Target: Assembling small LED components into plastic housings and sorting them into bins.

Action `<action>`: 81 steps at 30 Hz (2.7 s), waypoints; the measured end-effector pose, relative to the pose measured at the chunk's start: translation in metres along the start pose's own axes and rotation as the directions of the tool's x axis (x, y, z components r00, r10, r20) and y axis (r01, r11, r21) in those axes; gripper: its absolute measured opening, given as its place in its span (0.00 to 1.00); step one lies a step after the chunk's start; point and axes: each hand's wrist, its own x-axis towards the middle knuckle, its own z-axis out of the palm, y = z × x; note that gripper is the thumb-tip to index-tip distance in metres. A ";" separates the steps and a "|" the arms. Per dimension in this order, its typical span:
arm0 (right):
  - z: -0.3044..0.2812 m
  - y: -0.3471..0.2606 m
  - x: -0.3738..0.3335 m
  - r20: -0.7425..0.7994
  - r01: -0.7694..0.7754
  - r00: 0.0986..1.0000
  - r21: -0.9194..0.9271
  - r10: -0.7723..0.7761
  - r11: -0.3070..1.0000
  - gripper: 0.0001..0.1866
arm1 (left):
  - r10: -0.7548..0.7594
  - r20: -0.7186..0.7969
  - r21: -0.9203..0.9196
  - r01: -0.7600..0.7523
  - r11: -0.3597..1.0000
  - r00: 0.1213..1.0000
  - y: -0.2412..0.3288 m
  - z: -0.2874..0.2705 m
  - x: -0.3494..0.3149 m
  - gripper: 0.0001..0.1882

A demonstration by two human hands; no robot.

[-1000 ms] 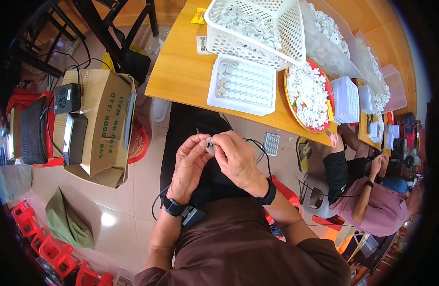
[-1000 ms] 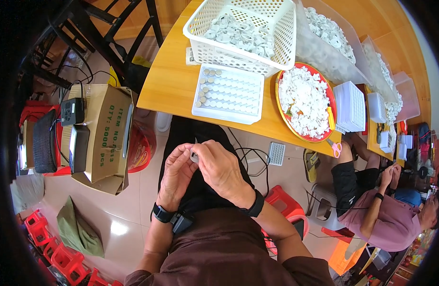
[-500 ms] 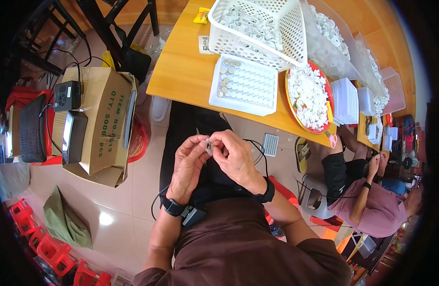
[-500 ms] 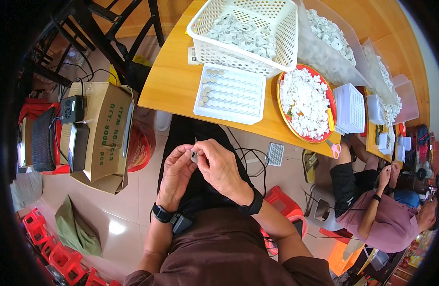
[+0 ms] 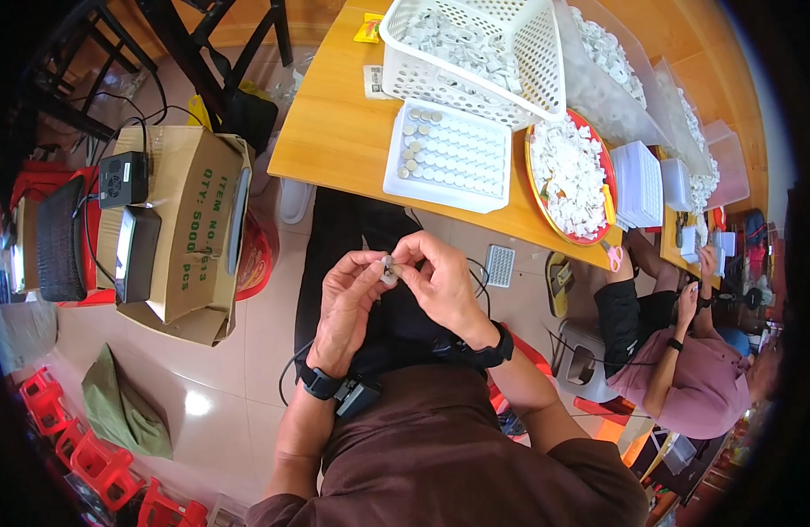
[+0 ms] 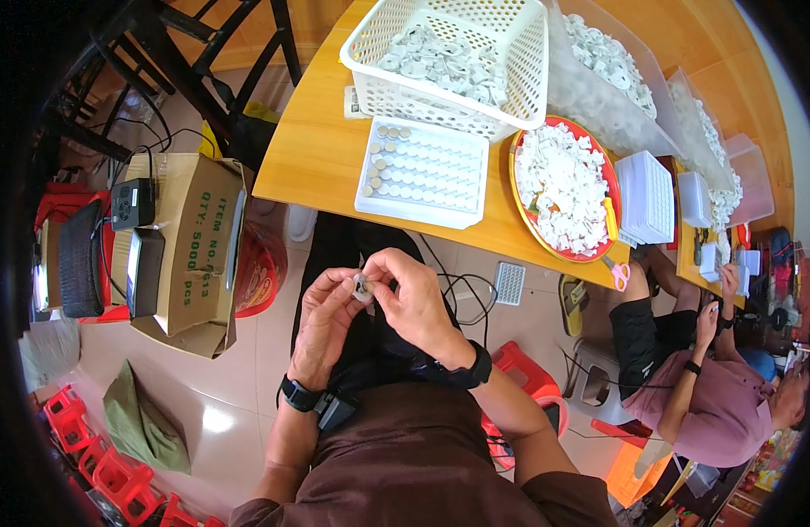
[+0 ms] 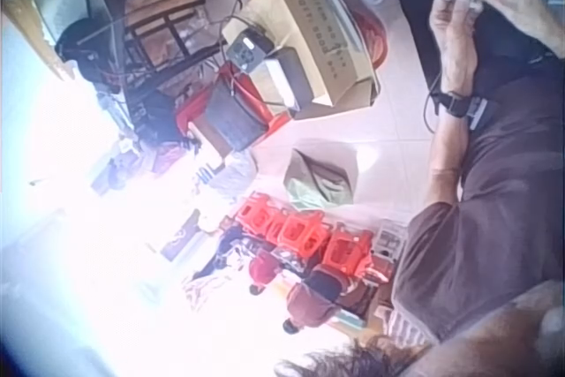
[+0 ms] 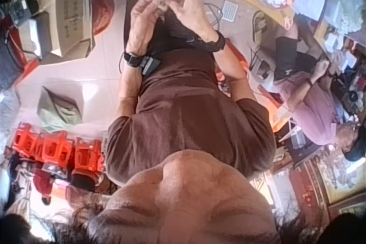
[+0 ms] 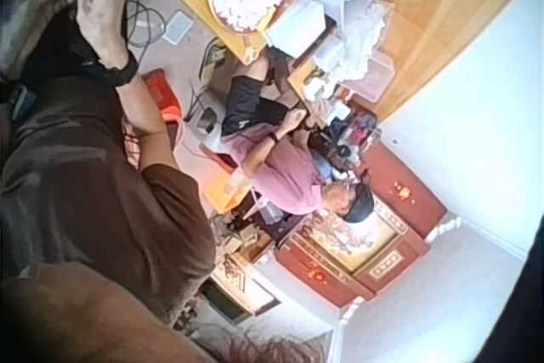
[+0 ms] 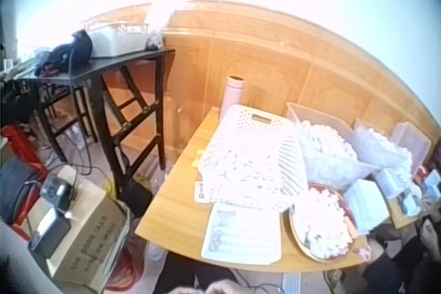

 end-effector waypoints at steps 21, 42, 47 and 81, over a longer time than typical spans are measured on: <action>0.017 0.001 -0.012 -0.185 0.135 0.967 -0.214 -0.176 0.967 0.12 | 0.018 0.016 0.021 -0.018 1.000 1.000 -0.002 0.000 0.001 0.06; 0.007 0.002 -0.003 -0.055 0.226 0.969 -0.182 -0.239 0.957 0.10 | 0.023 0.039 0.008 -0.023 1.000 0.999 0.004 -0.001 0.000 0.05; 0.005 0.001 -0.004 -0.022 0.149 0.988 -0.077 -0.151 0.986 0.11 | 0.009 0.051 0.029 -0.010 1.000 0.999 0.002 -0.004 0.000 0.05; -0.009 0.021 0.006 0.274 -0.409 0.906 0.368 0.322 0.835 0.07 | -0.019 0.048 0.039 0.017 0.999 0.999 0.006 0.000 0.000 0.06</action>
